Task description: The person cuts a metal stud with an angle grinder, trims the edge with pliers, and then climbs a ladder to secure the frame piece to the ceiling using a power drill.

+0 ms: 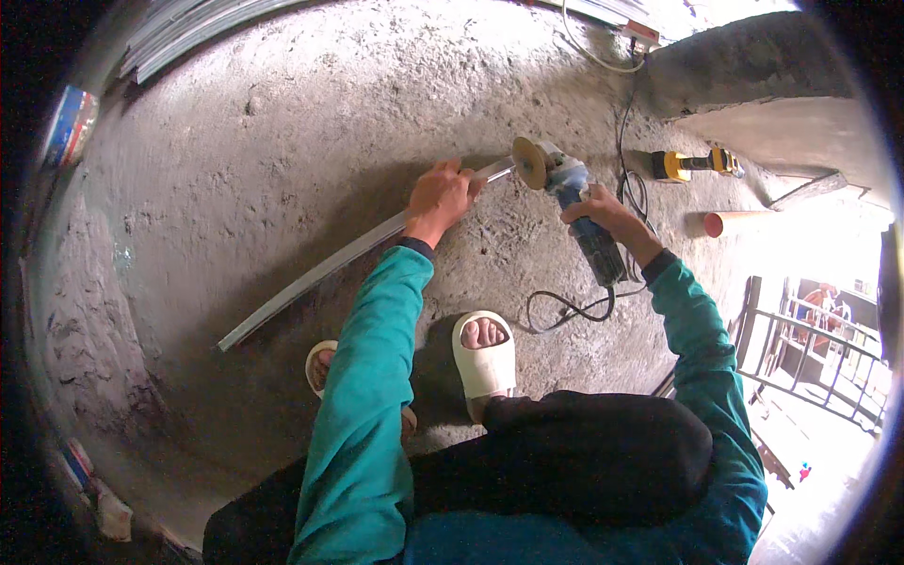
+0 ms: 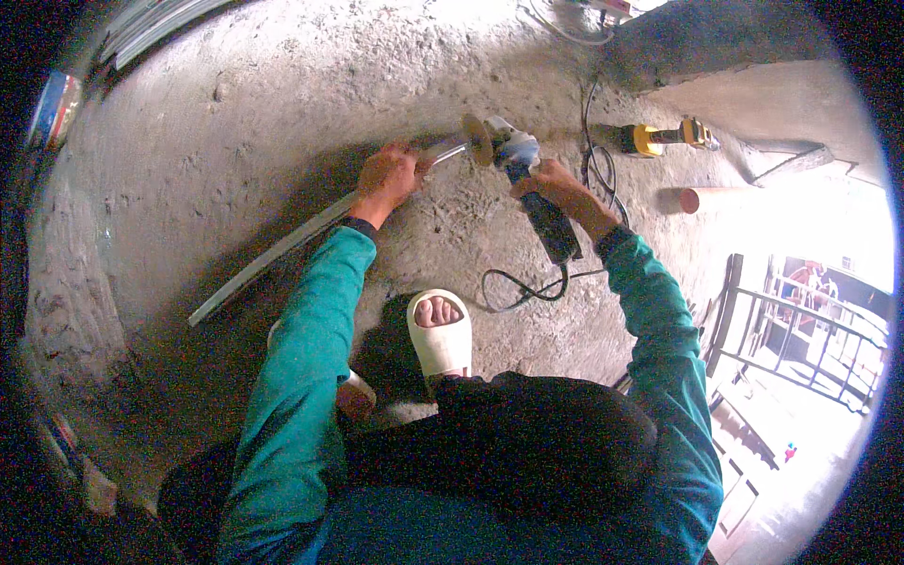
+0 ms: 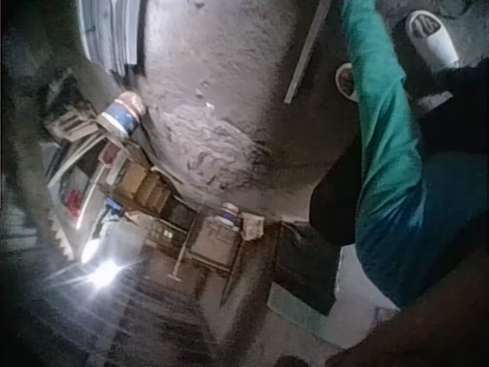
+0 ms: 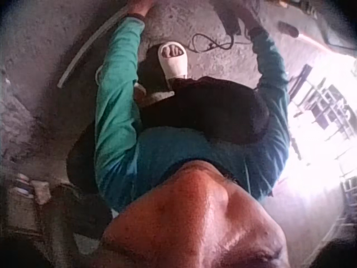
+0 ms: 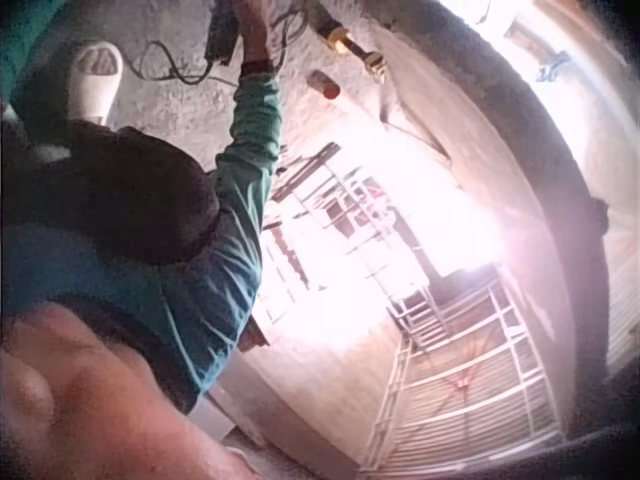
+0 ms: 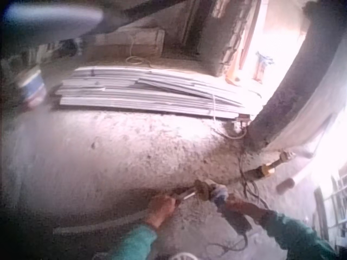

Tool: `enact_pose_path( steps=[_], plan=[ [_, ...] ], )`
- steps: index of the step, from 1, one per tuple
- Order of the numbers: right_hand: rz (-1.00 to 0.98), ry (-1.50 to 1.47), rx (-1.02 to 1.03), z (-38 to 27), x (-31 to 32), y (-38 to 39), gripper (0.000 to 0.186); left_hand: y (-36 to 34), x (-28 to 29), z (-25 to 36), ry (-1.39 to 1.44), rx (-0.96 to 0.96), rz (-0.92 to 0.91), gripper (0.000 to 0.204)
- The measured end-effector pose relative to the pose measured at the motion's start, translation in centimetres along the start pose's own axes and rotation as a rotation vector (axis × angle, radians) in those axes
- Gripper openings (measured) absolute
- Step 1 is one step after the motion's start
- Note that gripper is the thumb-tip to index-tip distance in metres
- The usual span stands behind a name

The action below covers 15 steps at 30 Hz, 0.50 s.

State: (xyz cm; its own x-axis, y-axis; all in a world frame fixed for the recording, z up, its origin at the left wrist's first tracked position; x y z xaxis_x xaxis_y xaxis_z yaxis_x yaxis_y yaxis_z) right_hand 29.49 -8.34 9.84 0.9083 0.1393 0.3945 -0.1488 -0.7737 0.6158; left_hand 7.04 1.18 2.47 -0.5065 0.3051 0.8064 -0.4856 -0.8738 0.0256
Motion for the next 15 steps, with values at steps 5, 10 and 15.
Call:
enact_pose_path(
  steps=[5,10,15],
  plan=[
    [0.013,0.020,-0.011,-1.8,-1.1,0.3,0.028,0.3,0.0,-0.8,0.030,-0.053,0.019,0.038],
    [0.022,0.072,0.003,-1.5,-0.7,-0.3,0.027,0.7,0.5,-0.7,-0.003,-0.021,0.029,0.034],
    [-0.107,-0.041,-0.071,-2.0,-2.1,0.1,0.040,1.3,0.8,-1.2,0.003,-0.040,0.048,0.036]
  ],
)
Point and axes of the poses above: each hand's wrist, its own y-axis away from the middle knuckle, its own x-axis out of the back of the hand, z = x × y, the point moved 7 cm from there along -y, towards the middle knuckle, and after that the axes turned 11 degrees about x, right-handed, at the moved point
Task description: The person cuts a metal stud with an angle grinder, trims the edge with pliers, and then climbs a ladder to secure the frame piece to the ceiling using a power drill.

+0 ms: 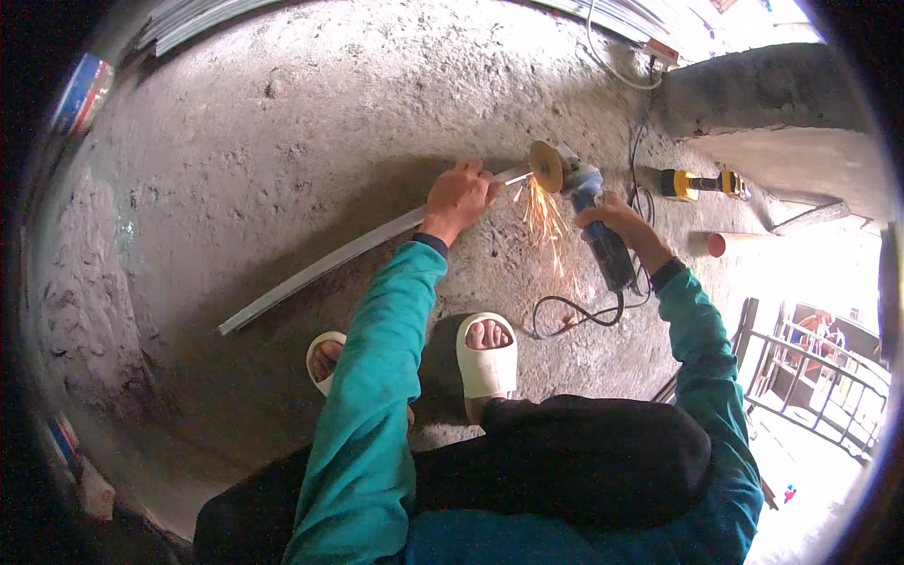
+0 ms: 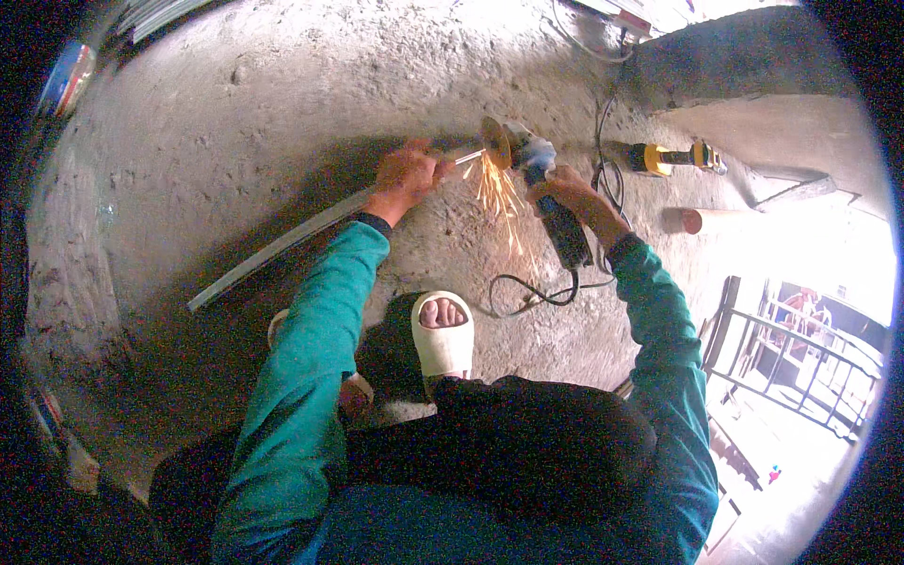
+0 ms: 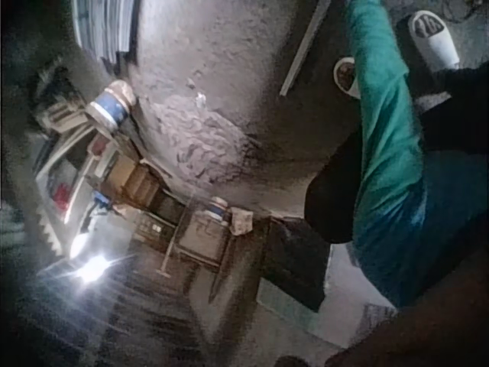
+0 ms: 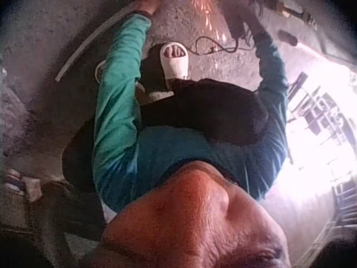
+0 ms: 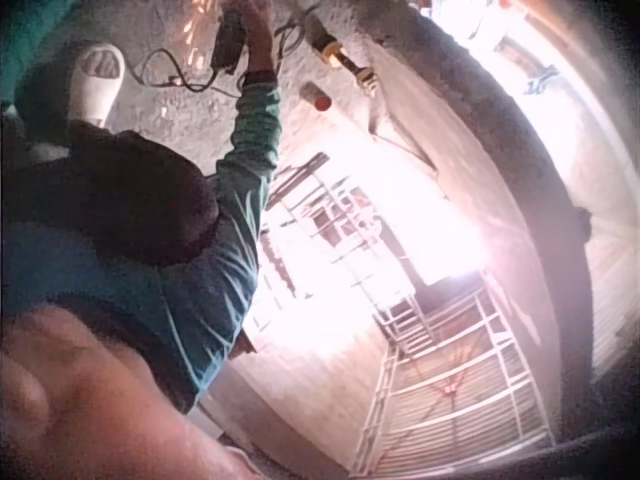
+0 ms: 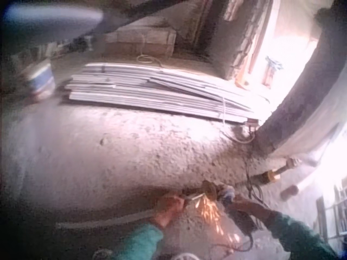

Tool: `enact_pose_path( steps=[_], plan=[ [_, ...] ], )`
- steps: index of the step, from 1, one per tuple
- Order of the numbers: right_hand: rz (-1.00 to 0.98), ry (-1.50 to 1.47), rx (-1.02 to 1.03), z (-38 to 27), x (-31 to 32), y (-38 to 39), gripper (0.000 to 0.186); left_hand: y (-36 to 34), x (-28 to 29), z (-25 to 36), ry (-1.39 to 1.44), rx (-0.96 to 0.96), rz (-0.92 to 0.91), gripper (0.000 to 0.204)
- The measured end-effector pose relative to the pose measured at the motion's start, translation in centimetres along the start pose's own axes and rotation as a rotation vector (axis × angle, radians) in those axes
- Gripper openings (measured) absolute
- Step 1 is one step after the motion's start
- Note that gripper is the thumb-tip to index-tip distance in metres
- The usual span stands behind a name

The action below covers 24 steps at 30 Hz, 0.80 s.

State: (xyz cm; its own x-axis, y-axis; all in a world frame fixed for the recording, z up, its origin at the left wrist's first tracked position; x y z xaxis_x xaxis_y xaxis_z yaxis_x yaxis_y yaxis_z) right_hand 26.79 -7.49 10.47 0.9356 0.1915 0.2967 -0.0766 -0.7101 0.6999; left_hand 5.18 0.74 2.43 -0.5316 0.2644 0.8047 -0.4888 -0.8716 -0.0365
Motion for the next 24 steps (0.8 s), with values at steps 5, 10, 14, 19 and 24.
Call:
enact_pose_path(
  steps=[5,10,14,19,24],
  plan=[
    [0.020,0.024,0.017,0.9,0.3,0.1,0.035,0.2,-0.2,-0.6,-0.047,-0.011,0.030,0.036],
    [0.147,0.040,0.328,1.4,2.6,-0.2,0.015,0.0,-1.4,-2.0,-0.011,0.006,-0.054,0.028],
    [0.074,0.073,0.221,-0.5,1.1,-0.6,0.017,0.4,-1.9,-3.1,-0.068,-0.048,0.141,0.012],
    [-0.023,0.135,0.079,0.7,1.6,-0.9,0.018,-0.5,-2.1,-1.3,-0.114,-0.042,0.135,0.010],
    [-0.001,0.092,0.096,0.8,1.4,-1.2,0.023,0.0,-1.5,-1.0,-0.147,-0.049,0.168,0.010]
  ],
)
Point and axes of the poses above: each hand's wrist, its own y-axis away from the middle knuckle, its own x-axis out of the back of the hand, z = x × y, the point moved 7 cm from there along -y, towards the middle knuckle, and after that the axes turned 11 degrees about x, right-handed, at the moved point
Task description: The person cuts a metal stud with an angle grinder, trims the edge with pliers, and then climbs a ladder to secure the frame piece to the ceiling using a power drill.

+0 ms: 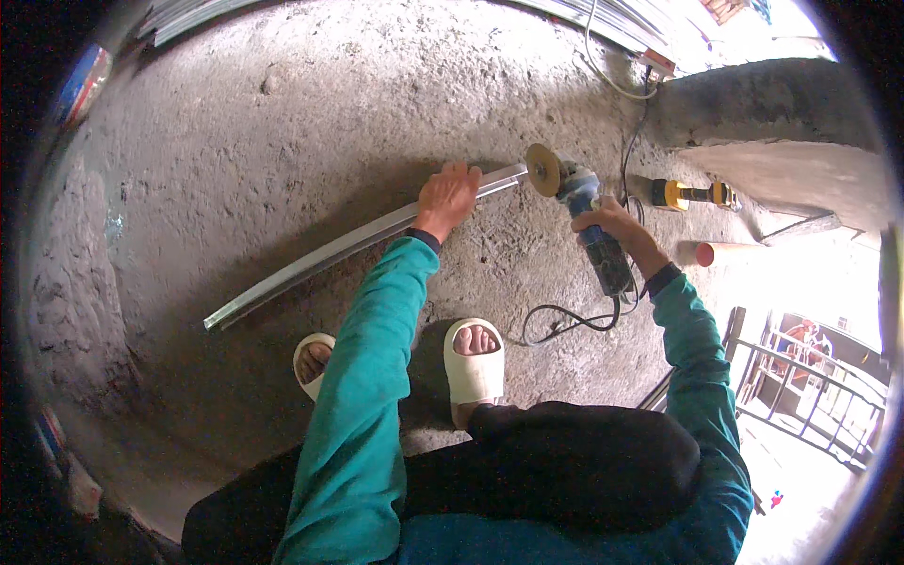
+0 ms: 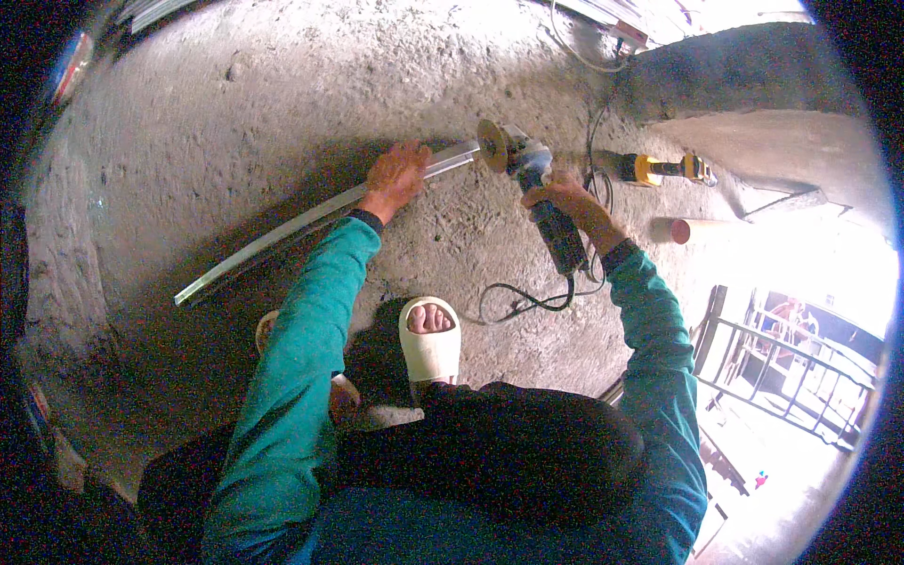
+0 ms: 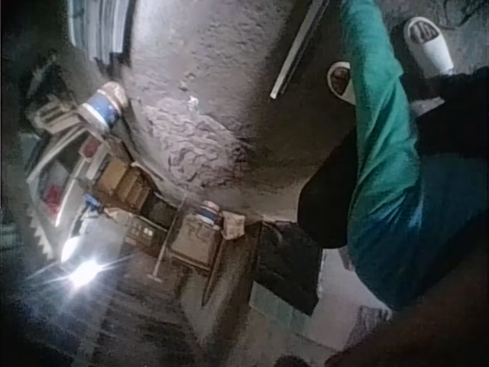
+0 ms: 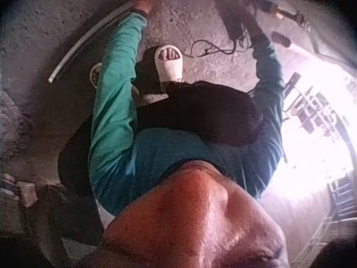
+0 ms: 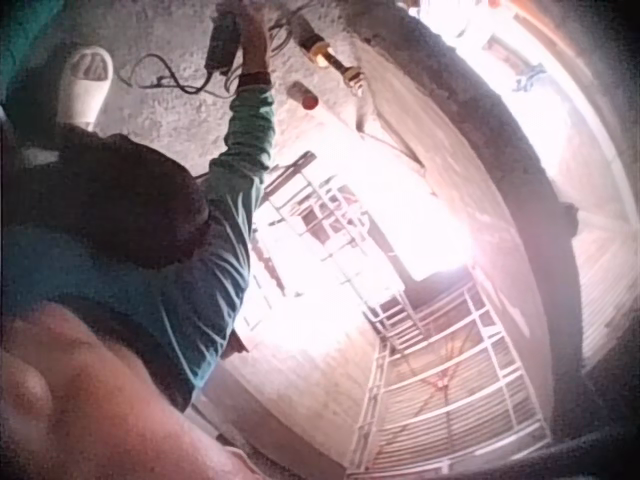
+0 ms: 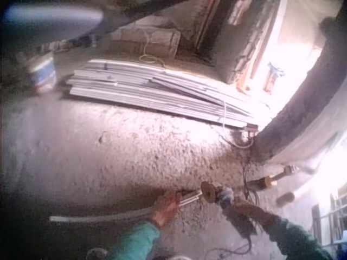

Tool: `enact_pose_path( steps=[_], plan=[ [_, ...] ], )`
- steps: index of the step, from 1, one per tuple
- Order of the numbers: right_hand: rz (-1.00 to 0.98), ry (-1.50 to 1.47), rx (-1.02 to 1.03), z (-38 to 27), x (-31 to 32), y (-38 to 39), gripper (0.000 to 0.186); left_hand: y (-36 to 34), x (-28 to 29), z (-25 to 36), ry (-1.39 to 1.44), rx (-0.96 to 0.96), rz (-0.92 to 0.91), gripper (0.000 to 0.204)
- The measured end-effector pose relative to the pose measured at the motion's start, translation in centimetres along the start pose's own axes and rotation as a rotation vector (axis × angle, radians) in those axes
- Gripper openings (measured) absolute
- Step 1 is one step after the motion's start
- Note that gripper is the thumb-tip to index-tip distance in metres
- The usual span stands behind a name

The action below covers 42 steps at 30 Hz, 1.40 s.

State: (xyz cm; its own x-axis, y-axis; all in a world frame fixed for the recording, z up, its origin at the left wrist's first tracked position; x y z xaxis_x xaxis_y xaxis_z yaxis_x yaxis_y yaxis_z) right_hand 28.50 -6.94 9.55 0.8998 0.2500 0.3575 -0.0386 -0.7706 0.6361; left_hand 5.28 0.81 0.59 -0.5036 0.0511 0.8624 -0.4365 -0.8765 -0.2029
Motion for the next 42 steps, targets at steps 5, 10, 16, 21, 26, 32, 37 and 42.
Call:
enact_pose_path(
  steps=[5,10,16,21,26,32,37,42],
  plan=[
    [-0.038,0.019,-0.026,-0.5,-0.7,-0.4,0.024,0.0,0.0,-0.5,-0.012,0.056,-0.086,0.010],
    [-0.019,-0.022,-0.018,-0.9,-1.3,-0.3,0.025,0.2,0.1,-0.7,-0.012,0.043,-0.086,0.010],
    [0.000,0.045,-0.040,-1.2,-1.3,-0.5,0.027,0.2,-0.1,-0.9,-0.024,0.053,-0.096,0.009],
    [-0.039,-0.011,-0.038,-0.5,-1.3,-0.7,0.029,0.5,-0.5,-0.8,-0.022,0.054,-0.112,0.008],
    [-0.044,0.031,-0.053,0.2,-1.3,-1.1,0.028,0.7,-0.3,-1.1,-0.007,0.045,-0.031,0.009],
    [0.006,-0.073,-0.024,0.0,-1.9,-0.7,0.023,1.1,-0.1,-1.5,0.040,0.048,-0.046,0.010],
    [-0.016,0.056,0.066,0.1,-1.8,-0.5,0.022,1.6,0.6,-1.6,-0.024,0.076,-0.098,0.011],
    [-0.106,0.035,0.270,-1.2,-2.8,0.0,0.022,2.2,0.5,-2.1,-0.011,0.063,-0.067,0.012]
  ],
)
Point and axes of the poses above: each hand's wrist, its own y-axis away from the middle knuckle, its own x-axis out of the back of the hand, z = x × y, the point moved 7 cm from there along -y, towards the middle knuckle, and after that the axes turned 11 degrees about x, right-handed, at the moved point
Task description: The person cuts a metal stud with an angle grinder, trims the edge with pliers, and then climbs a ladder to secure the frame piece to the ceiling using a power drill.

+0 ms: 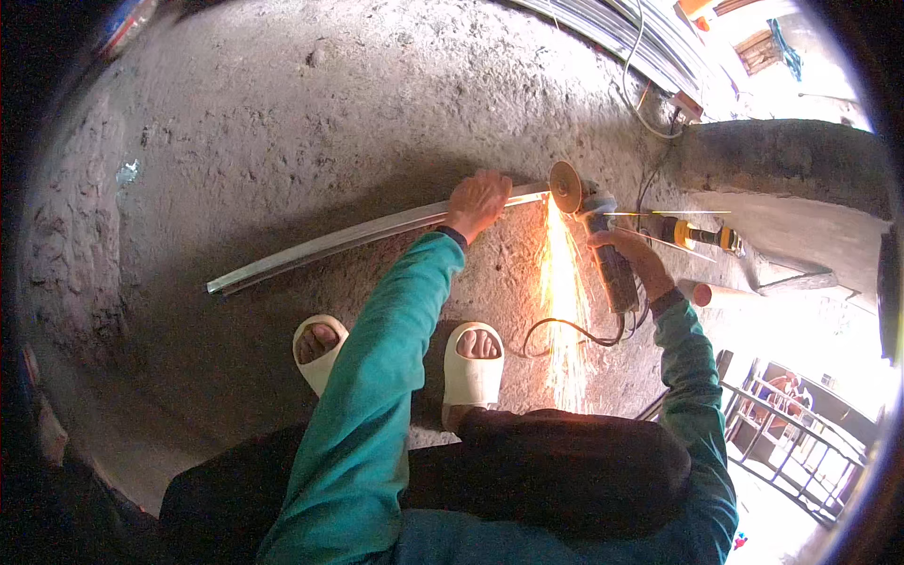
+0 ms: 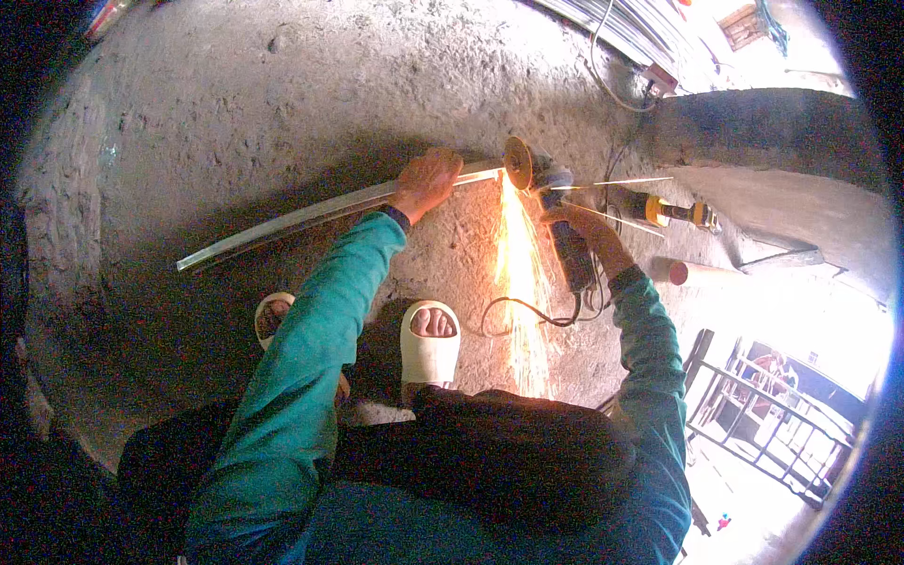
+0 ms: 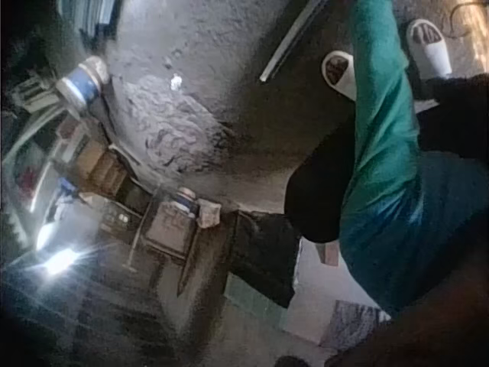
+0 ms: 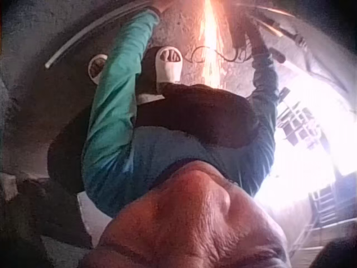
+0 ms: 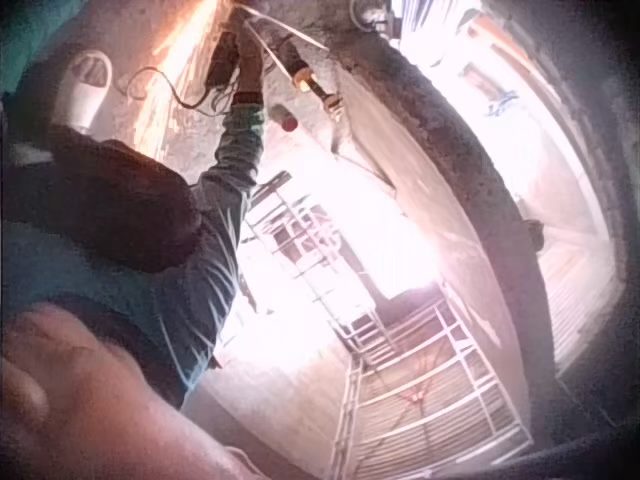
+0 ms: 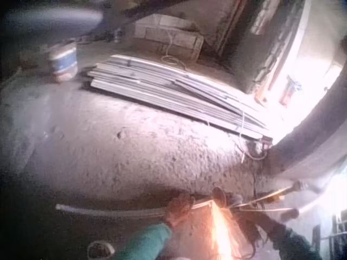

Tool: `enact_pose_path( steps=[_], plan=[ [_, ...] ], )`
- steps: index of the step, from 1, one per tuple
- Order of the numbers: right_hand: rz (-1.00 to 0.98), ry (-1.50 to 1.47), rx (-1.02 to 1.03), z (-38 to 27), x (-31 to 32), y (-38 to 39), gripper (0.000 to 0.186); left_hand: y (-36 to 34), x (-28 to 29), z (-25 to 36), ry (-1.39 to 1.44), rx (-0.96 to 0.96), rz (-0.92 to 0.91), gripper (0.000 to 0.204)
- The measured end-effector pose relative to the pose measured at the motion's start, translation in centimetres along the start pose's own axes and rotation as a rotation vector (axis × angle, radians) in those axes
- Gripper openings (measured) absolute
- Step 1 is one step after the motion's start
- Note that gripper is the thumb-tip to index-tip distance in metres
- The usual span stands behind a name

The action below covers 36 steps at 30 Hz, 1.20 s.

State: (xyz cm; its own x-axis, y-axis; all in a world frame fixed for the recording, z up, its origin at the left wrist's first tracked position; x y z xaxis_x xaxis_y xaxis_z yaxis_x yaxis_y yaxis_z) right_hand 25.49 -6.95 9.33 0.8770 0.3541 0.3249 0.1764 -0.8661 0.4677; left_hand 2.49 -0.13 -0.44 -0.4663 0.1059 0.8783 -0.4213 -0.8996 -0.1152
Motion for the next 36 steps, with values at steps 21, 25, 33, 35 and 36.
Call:
enact_pose_path(
  steps=[21,25,33,35,36],
  plan=[
    [-0.179,0.351,0.270,-3.4,-2.4,1.8,0.029,2.1,-0.2,-1.0,0.040,0.034,0.008,0.015],
    [-0.142,0.040,0.158,-3.3,-2.5,2.1,0.030,2.1,-0.1,-1.1,0.046,0.037,-0.012,0.016],
    [-0.138,0.189,0.205,-5.7,-3.6,2.4,0.027,2.4,0.6,-1.1,0.011,0.045,-0.027,0.013],
    [-0.157,0.002,0.292,-6.0,-4.1,2.1,0.025,2.4,0.6,-1.1,0.010,0.040,-0.012,0.012],
    [-0.158,0.003,0.292,-5.6,-3.9,1.7,0.025,2.4,0.6,-1.0,0.011,0.042,-0.010,0.012]
  ],
)
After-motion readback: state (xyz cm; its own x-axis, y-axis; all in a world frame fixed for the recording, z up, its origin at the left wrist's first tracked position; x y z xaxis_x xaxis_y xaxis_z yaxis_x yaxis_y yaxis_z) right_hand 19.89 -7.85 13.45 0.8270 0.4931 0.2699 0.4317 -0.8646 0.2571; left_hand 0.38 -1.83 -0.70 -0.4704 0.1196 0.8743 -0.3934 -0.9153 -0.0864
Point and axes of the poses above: each hand's wrist, its own y-axis away from the middle knuckle, its own x-axis out of the back of the hand, z = x × y, the point moved 7 cm from there along -y, towards the middle knuckle, and after that the axes turned 11 degrees about x, right-handed, at the moved point
